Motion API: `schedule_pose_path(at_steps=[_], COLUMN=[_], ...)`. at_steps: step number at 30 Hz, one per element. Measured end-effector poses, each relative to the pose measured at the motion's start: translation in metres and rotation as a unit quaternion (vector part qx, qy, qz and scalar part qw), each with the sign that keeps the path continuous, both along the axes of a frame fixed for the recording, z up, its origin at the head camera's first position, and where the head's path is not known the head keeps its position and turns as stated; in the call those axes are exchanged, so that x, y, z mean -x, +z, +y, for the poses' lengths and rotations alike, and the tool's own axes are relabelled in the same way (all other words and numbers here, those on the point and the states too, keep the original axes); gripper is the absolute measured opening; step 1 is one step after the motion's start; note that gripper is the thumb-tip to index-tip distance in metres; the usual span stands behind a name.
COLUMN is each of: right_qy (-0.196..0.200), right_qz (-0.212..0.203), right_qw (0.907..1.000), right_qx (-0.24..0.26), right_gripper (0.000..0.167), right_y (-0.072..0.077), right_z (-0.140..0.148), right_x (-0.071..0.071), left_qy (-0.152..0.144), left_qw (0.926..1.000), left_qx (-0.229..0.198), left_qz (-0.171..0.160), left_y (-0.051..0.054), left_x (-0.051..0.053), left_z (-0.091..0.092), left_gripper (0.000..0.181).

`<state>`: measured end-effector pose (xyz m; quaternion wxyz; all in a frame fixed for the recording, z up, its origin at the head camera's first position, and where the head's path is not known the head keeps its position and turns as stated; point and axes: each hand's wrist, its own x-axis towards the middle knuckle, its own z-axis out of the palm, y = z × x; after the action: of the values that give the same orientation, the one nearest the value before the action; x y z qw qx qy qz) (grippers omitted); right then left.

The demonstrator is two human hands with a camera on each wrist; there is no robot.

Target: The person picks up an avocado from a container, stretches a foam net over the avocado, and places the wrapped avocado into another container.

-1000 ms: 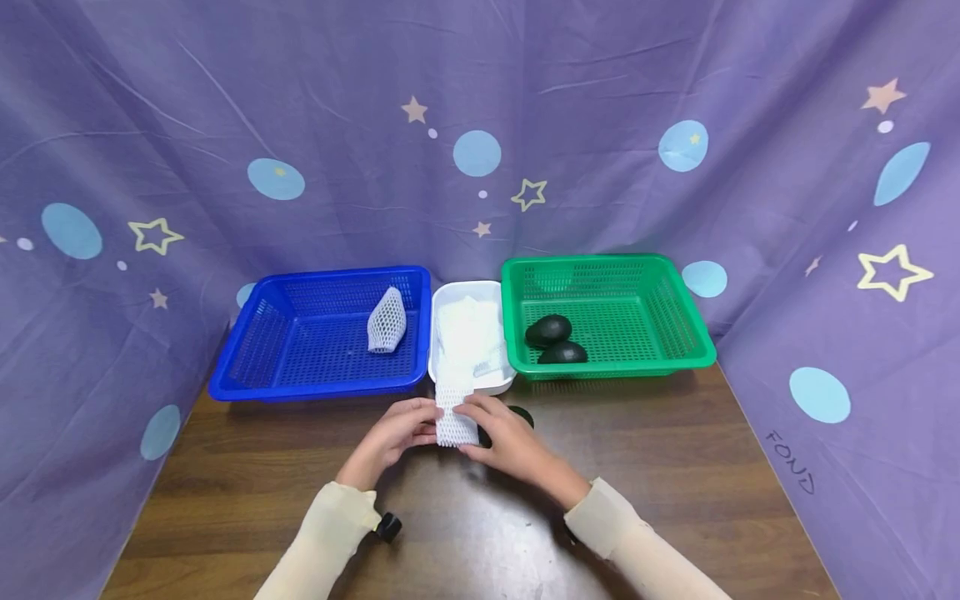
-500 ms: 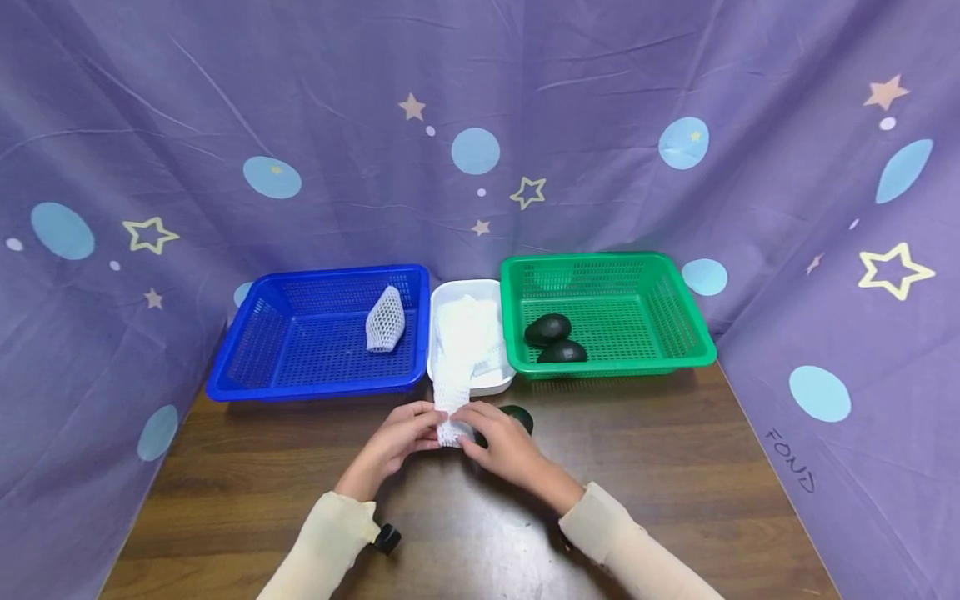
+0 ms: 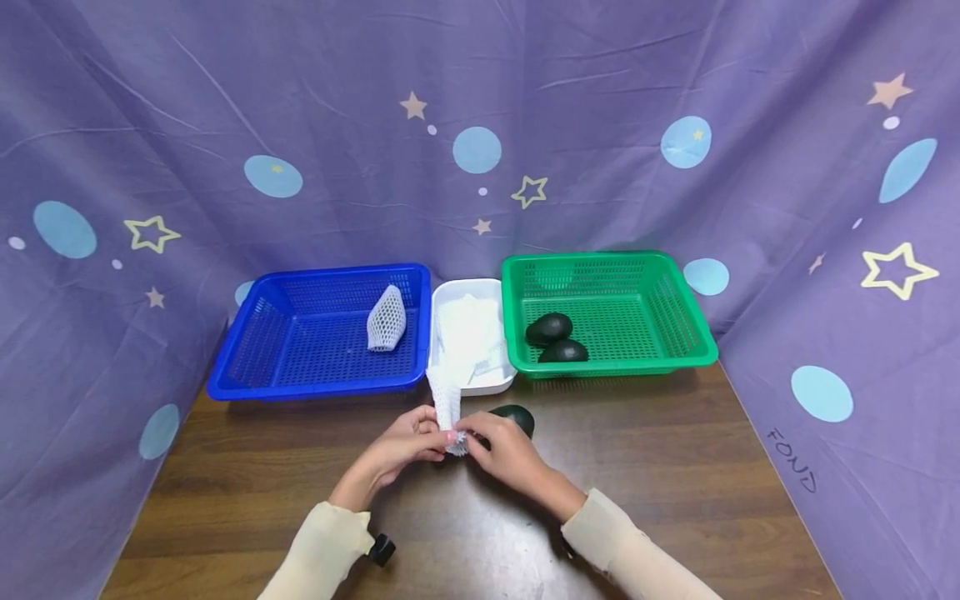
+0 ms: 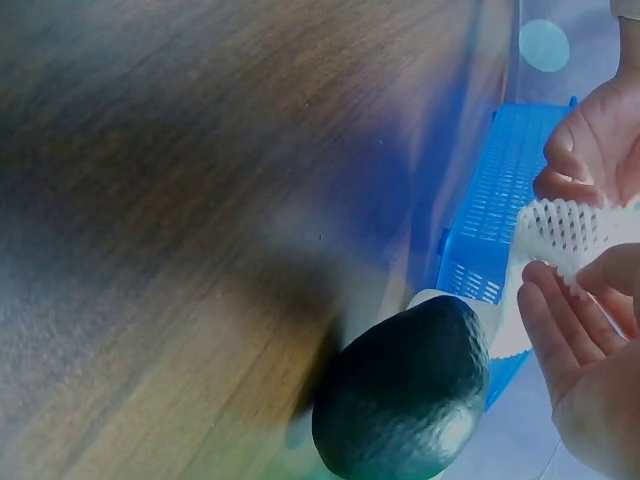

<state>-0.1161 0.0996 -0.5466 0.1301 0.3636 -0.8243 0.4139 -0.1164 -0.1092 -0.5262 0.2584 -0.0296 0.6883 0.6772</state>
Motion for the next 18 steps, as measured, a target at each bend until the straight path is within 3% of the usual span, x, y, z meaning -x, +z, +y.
schedule_pose_path(at_steps=[4, 8, 18], right_qy=[-0.001, 0.005, 0.018], right_qz=[-0.016, -0.032, -0.067], right_qw=[0.9997, 0.9993, 0.9972], right_qx=[0.017, 0.018, 0.027], right_gripper=[0.022, 0.022, 0.023], right_y=[0.000, 0.000, -0.008], right_z=[-0.001, -0.002, -0.001], right_x=[-0.001, -0.003, -0.006], left_qy=[-0.032, -0.037, -0.063], left_qw=[0.9986, 0.9976, 0.9980], left_qx=[-0.014, -0.021, -0.003], left_qz=[0.039, 0.054, -0.004], left_y=[-0.003, -0.001, 0.011], left_x=[-0.002, -0.005, -0.018], left_z=[-0.001, -0.002, -0.003], left_gripper=[0.048, 0.041, 0.023])
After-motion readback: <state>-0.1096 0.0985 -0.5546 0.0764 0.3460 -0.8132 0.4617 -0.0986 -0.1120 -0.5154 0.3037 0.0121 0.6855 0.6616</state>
